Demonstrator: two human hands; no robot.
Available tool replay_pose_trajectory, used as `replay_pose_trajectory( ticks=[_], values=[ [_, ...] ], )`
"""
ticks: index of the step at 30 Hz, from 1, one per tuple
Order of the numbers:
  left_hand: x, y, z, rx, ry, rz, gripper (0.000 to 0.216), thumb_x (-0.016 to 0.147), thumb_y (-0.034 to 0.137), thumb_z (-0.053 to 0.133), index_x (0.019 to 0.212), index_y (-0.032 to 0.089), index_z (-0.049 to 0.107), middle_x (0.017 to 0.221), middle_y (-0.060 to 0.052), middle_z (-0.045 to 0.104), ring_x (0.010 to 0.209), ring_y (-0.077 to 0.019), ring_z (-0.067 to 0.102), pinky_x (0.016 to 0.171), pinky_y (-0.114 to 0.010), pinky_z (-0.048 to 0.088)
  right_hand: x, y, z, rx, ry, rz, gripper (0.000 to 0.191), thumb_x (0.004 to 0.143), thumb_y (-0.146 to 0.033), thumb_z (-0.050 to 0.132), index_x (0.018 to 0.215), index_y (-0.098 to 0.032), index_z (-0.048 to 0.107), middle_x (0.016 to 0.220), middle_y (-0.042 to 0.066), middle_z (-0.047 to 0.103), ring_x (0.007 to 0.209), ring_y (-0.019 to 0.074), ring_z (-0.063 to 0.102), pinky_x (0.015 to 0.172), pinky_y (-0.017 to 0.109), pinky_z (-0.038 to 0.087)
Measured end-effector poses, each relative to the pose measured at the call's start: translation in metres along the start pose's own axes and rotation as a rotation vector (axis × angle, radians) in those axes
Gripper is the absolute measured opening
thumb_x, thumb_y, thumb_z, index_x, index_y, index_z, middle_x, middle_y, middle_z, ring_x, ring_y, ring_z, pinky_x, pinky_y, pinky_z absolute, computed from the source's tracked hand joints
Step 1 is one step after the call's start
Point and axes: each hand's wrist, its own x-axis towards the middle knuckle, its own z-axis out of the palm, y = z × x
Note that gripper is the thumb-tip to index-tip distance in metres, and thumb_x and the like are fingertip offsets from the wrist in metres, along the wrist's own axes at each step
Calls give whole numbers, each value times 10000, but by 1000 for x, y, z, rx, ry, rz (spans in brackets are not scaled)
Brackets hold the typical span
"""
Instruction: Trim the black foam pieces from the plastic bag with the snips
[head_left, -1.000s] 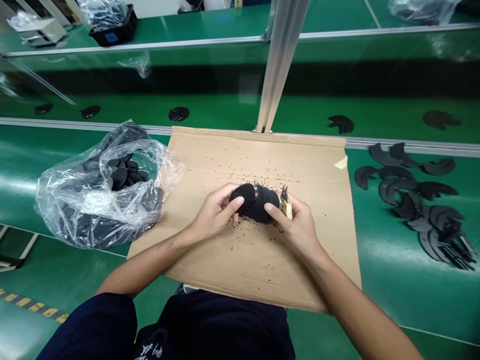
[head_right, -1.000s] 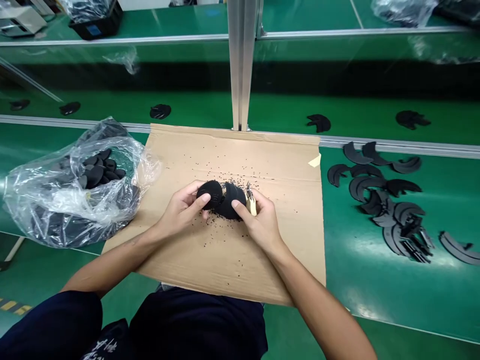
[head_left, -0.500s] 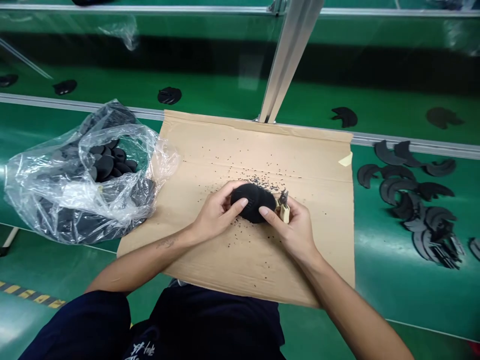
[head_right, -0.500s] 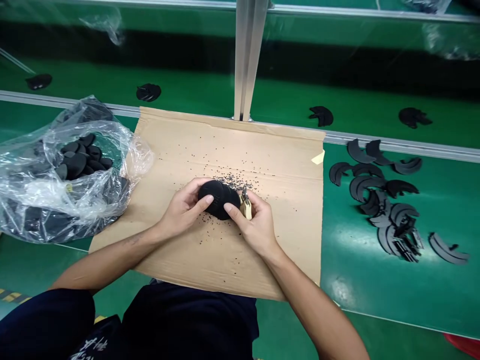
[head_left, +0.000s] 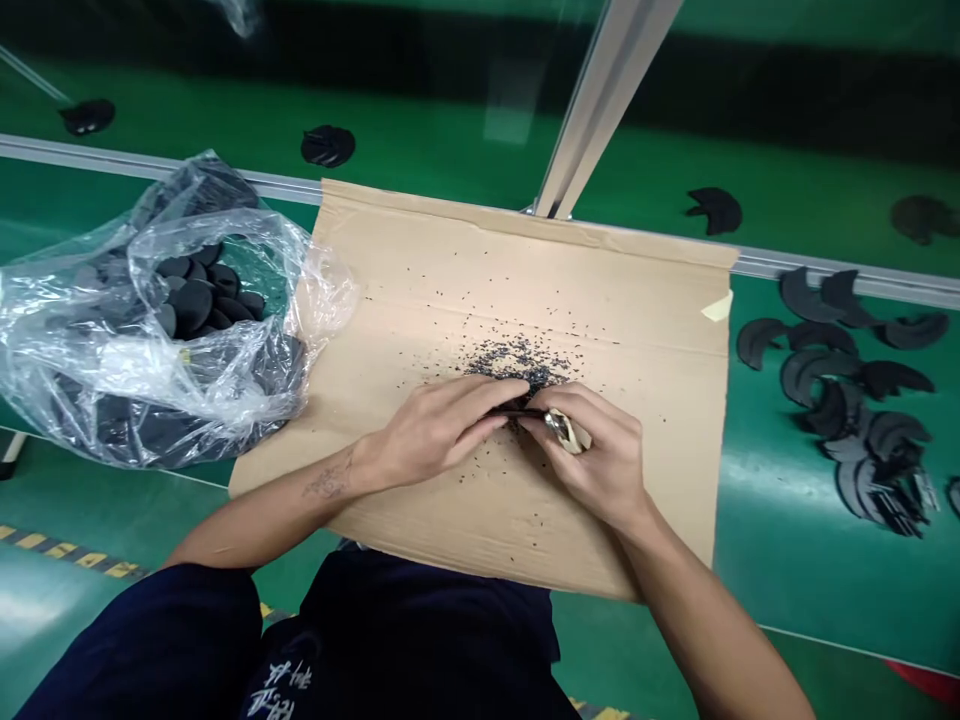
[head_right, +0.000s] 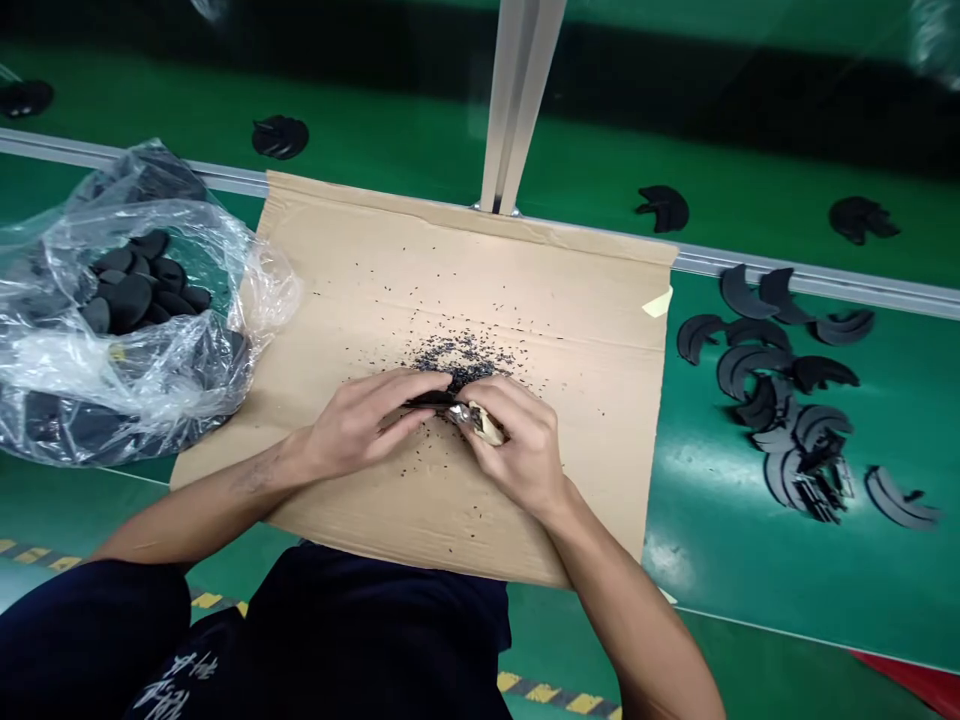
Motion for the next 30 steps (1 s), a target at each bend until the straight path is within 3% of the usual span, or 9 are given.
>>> replay_pose_trajectory(
  ticks=[5,8,13,18,25,30],
  values=[
    [4,-2,-2,-225,146,-1,275,895,285,744,1144,178,705,997,-76,782,922,-157,739,829,-287,616,-4,3,5,31,65,-121,213,831,-90,706,988,-233,690,905,54,748,791,181,722,700,320,600],
    [5,-1,-4,-249,177,49,289,906,297,732,1169,180,709,987,-83,778,894,-151,727,792,-284,599,-5,3,6,57,74,-143,194,843,-97,685,986,-227,688,894,59,748,775,179,722,686,313,599],
    [3,0,-4,-214,134,90,277,975,269,635,1238,196,682,1031,-89,781,920,-157,728,813,-312,595,-6,1,6,82,48,-129,192,839,-108,694,990,-227,700,899,62,755,781,186,727,696,314,599],
    [2,1,-5,-219,158,74,272,957,237,654,1227,230,688,993,-61,794,896,-159,745,805,-316,610,-5,1,7,86,30,-96,175,848,-125,693,983,-235,699,894,66,752,769,191,722,682,320,596],
    [3,1,-9,-201,131,67,221,932,219,692,1151,190,703,931,-56,793,852,-146,745,777,-280,609,-4,2,8,121,14,-89,193,841,-96,699,979,-230,692,893,64,745,772,179,716,680,309,588],
    [3,2,-8,-180,119,100,218,979,224,623,1178,163,686,981,-82,790,893,-150,745,826,-295,607,-4,2,8,120,17,-85,188,831,-98,716,968,-224,700,888,57,743,762,169,714,681,299,584]
  ],
)
